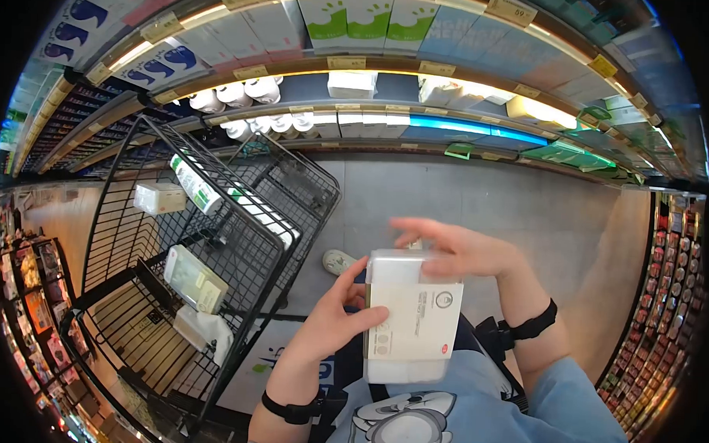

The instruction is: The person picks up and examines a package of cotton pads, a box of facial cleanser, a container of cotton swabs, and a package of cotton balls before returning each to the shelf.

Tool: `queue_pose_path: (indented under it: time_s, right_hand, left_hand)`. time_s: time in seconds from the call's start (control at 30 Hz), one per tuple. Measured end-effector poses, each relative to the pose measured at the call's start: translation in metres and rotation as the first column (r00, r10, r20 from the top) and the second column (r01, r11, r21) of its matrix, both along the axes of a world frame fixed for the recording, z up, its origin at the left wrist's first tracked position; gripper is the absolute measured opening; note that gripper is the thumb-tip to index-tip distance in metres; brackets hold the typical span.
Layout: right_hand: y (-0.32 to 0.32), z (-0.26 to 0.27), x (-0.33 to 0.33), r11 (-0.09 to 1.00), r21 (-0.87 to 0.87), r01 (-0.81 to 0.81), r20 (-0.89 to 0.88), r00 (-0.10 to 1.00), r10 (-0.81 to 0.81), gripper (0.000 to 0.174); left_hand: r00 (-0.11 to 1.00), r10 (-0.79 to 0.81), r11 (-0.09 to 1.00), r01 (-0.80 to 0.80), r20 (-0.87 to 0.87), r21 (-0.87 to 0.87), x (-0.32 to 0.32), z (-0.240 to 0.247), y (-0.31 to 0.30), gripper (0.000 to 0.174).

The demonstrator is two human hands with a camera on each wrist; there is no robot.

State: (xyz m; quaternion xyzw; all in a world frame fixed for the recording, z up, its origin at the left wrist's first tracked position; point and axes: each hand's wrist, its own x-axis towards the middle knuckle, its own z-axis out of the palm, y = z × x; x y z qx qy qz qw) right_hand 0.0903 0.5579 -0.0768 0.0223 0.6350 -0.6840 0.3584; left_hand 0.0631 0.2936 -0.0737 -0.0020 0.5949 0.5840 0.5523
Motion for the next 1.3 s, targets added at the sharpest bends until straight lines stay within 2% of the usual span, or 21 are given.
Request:
queue_pose_path:
  time_s: [0.03, 0.07, 0.1, 0.13, 0.17, 0.2, 0.27, 0.33, 0.4, 0.47, 0.53, 0.63, 0.7, 0.9, 1.1, 1.13, 1.2, 1.3]
  right_hand:
    - [0.005, -0.008, 0.005, 0.995, 0.028, 0.097, 0.021, 0.995, -0.097, 0.074]
    - [0.012, -0.016, 0.011, 0.996, 0.019, 0.093, 0.028, 0.995, -0.093, 0.074]
    - [0.02, -0.022, 0.017, 0.975, 0.029, 0.218, 0.034, 0.975, -0.219, 0.07]
    - [0.027, -0.028, 0.023, 0.941, 0.042, 0.337, 0.037, 0.94, -0.338, 0.066]
    - [0.033, -0.033, 0.029, 0.923, 0.067, 0.38, 0.094, 0.918, -0.385, 0.067]
    - [0.04, -0.04, 0.037, 0.928, 0.066, 0.368, 0.097, 0.923, -0.373, 0.067]
    - [0.051, -0.058, 0.052, 0.918, 0.084, 0.388, 0.266, 0.879, -0.396, 0.077]
    - [0.054, -0.071, 0.061, 0.915, 0.064, 0.399, 0.319, 0.86, -0.398, 0.083]
    - [0.054, -0.082, 0.069, 0.908, 0.046, 0.418, 0.372, 0.836, -0.403, 0.089]
    - [0.049, -0.092, 0.072, 0.898, -0.052, 0.437, 0.414, 0.828, -0.379, 0.095]
    - [0.045, -0.102, 0.075, 0.898, -0.095, 0.429, 0.41, 0.839, -0.358, 0.093]
    - [0.037, -0.114, 0.075, 0.89, -0.027, 0.455, 0.355, 0.837, -0.417, 0.087]
    - [0.035, -0.123, 0.074, 0.867, 0.063, 0.494, 0.311, 0.816, -0.487, 0.083]
    - [0.037, -0.138, 0.076, 0.832, 0.091, 0.547, 0.301, 0.782, -0.547, 0.08]
    - [0.049, -0.15, 0.073, 0.793, 0.156, 0.588, 0.293, 0.74, -0.606, 0.072]
    - [0.049, -0.15, 0.072, 0.797, 0.159, 0.582, 0.295, 0.743, -0.601, 0.072]
    - [0.047, -0.146, 0.068, 0.781, 0.144, 0.608, 0.301, 0.724, -0.62, 0.069]
    - [0.048, -0.147, 0.065, 0.81, 0.118, 0.575, 0.331, 0.746, -0.578, 0.069]
  left_hand:
    - [0.989, 0.09, 0.995, -0.093, 0.12, 0.024, 0.004, -0.007, 0.008, 0.085]
    - [0.956, 0.175, 0.981, -0.189, 0.236, 0.038, 0.009, -0.014, 0.015, 0.082]
    - [0.945, 0.195, 0.979, -0.204, 0.262, 0.005, 0.013, -0.022, 0.021, 0.073]
    - [0.942, 0.205, 0.977, -0.213, 0.264, 0.0, 0.017, -0.03, 0.026, 0.073]
    - [0.911, 0.277, 0.959, -0.281, 0.306, -0.031, 0.021, -0.038, 0.03, 0.068]
    - [0.872, 0.348, 0.935, -0.348, 0.346, -0.064, 0.025, -0.047, 0.035, 0.064]
    - [0.855, 0.404, 0.911, -0.407, 0.327, -0.061, 0.037, -0.067, 0.041, 0.06]
    - [0.729, 0.589, 0.798, -0.594, 0.348, -0.106, 0.045, -0.083, 0.048, 0.059]
    - [0.704, 0.628, 0.767, -0.632, 0.331, -0.112, 0.053, -0.098, 0.056, 0.059]
    - [0.632, 0.73, 0.676, -0.722, 0.26, -0.146, 0.06, -0.109, 0.067, 0.058]
    - [0.612, 0.742, 0.661, -0.736, 0.273, -0.145, 0.066, -0.118, 0.076, 0.061]
    - [0.563, 0.79, 0.61, -0.761, 0.243, -0.222, 0.073, -0.126, 0.089, 0.06]
    - [0.582, 0.784, 0.62, -0.754, 0.218, -0.217, 0.076, -0.131, 0.093, 0.063]
    - [0.635, 0.735, 0.678, -0.701, 0.237, -0.221, 0.081, -0.136, 0.096, 0.069]
    - [0.573, 0.779, 0.626, -0.739, 0.257, -0.25, 0.078, -0.146, 0.085, 0.078]
    - [0.566, 0.782, 0.621, -0.742, 0.259, -0.252, 0.077, -0.148, 0.083, 0.078]
    - [0.591, 0.792, 0.609, -0.746, 0.155, -0.268, 0.073, -0.146, 0.077, 0.078]
    - [0.628, 0.766, 0.64, -0.729, 0.134, -0.243, 0.067, -0.143, 0.069, 0.072]
